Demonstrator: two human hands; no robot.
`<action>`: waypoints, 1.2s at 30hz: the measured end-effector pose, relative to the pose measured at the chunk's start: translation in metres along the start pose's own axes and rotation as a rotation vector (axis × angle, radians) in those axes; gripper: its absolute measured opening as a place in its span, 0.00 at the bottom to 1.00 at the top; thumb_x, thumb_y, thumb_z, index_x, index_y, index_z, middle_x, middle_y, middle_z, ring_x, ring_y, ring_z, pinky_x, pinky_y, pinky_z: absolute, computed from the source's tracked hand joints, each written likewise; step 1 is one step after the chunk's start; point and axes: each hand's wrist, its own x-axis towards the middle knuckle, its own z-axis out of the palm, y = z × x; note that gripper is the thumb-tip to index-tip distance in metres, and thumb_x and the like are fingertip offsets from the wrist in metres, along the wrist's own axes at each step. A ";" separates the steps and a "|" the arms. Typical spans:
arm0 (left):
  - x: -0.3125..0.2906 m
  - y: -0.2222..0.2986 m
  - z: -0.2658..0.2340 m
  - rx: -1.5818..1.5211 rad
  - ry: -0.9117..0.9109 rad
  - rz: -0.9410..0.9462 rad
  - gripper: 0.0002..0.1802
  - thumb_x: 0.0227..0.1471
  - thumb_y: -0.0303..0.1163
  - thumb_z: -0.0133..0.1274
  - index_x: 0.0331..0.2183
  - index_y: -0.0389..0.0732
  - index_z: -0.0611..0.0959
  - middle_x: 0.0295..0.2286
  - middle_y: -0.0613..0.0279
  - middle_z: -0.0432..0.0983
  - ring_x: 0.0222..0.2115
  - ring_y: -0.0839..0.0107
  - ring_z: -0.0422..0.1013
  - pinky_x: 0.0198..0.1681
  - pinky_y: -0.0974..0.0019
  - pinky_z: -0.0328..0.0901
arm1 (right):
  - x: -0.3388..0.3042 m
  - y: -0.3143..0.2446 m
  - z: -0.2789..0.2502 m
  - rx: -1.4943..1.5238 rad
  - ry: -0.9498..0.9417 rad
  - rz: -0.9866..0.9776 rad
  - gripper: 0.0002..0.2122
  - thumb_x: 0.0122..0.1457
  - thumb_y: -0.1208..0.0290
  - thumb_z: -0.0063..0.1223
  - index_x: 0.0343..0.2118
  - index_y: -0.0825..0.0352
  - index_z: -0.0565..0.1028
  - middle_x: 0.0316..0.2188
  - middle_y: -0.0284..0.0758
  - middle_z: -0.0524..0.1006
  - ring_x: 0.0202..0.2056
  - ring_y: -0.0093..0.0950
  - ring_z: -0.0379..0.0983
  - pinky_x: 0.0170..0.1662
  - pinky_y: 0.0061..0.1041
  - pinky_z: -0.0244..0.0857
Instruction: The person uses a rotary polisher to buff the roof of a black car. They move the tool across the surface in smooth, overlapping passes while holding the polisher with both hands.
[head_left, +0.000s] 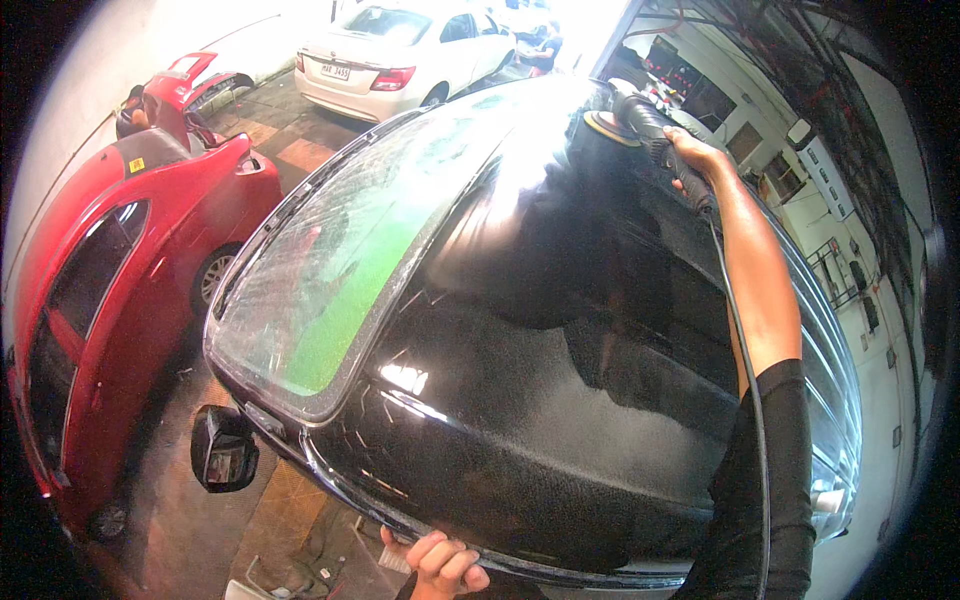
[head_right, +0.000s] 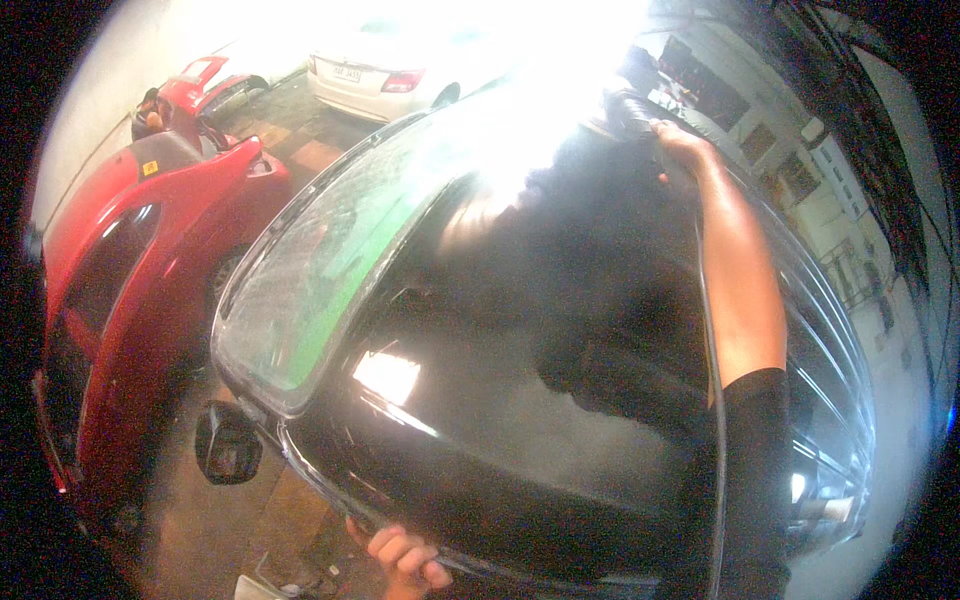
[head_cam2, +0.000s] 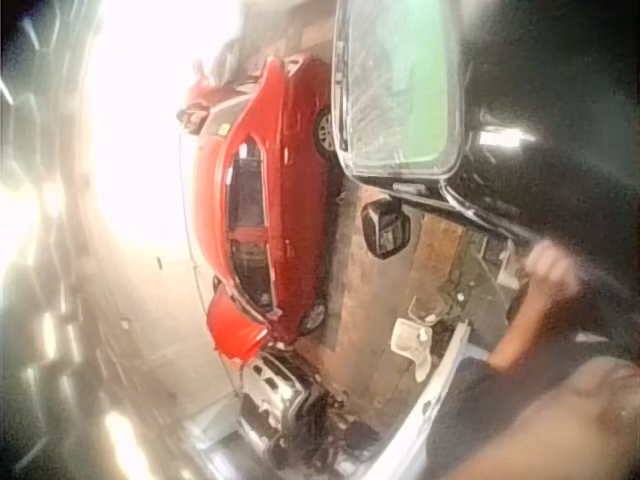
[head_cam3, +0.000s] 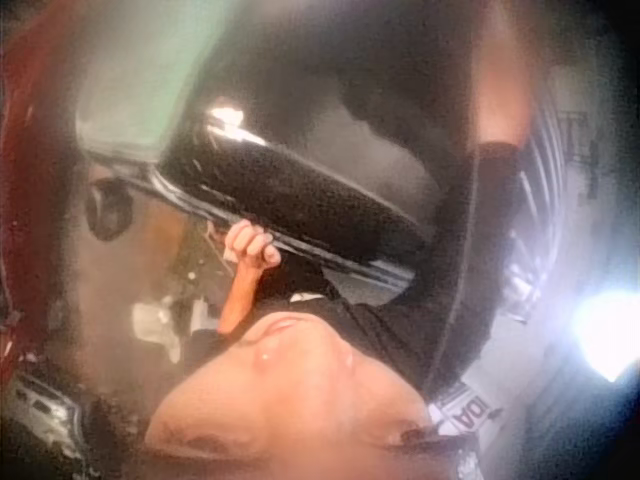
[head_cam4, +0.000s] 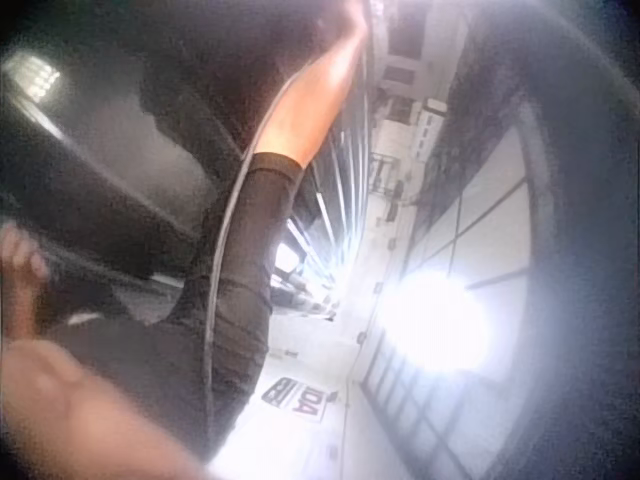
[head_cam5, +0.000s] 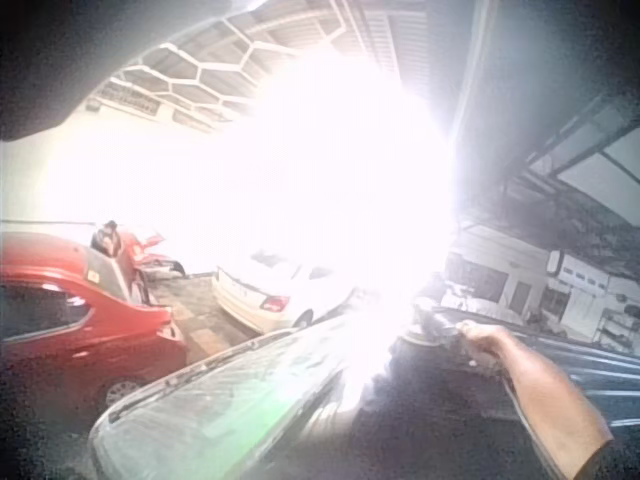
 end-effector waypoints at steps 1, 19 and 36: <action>-0.004 -0.003 -0.001 0.002 -0.003 0.003 0.10 0.61 0.41 0.46 0.33 0.48 0.77 0.35 0.63 0.69 0.39 0.59 0.68 0.50 0.54 0.66 | -0.003 0.004 -0.003 0.016 -0.004 0.017 0.26 0.66 0.39 0.34 0.60 0.48 0.63 0.33 0.37 0.74 0.18 0.29 0.70 0.18 0.36 0.68; -0.001 0.004 -0.004 0.056 -0.018 -0.009 0.08 0.56 0.44 0.47 0.30 0.54 0.72 0.32 0.67 0.65 0.40 0.61 0.64 0.53 0.45 0.57 | -0.018 -0.031 0.021 -0.108 0.025 -0.070 0.38 0.66 0.43 0.46 0.72 0.54 0.47 0.61 0.45 0.67 0.33 0.35 0.76 0.21 0.34 0.72; 0.020 0.011 -0.010 0.004 -0.127 0.021 0.07 0.59 0.39 0.49 0.34 0.48 0.78 0.36 0.63 0.72 0.40 0.59 0.70 0.46 0.58 0.69 | -0.006 -0.091 0.069 -0.727 0.172 -0.326 0.46 0.58 0.39 0.56 0.72 0.54 0.48 0.63 0.47 0.68 0.55 0.42 0.73 0.45 0.41 0.78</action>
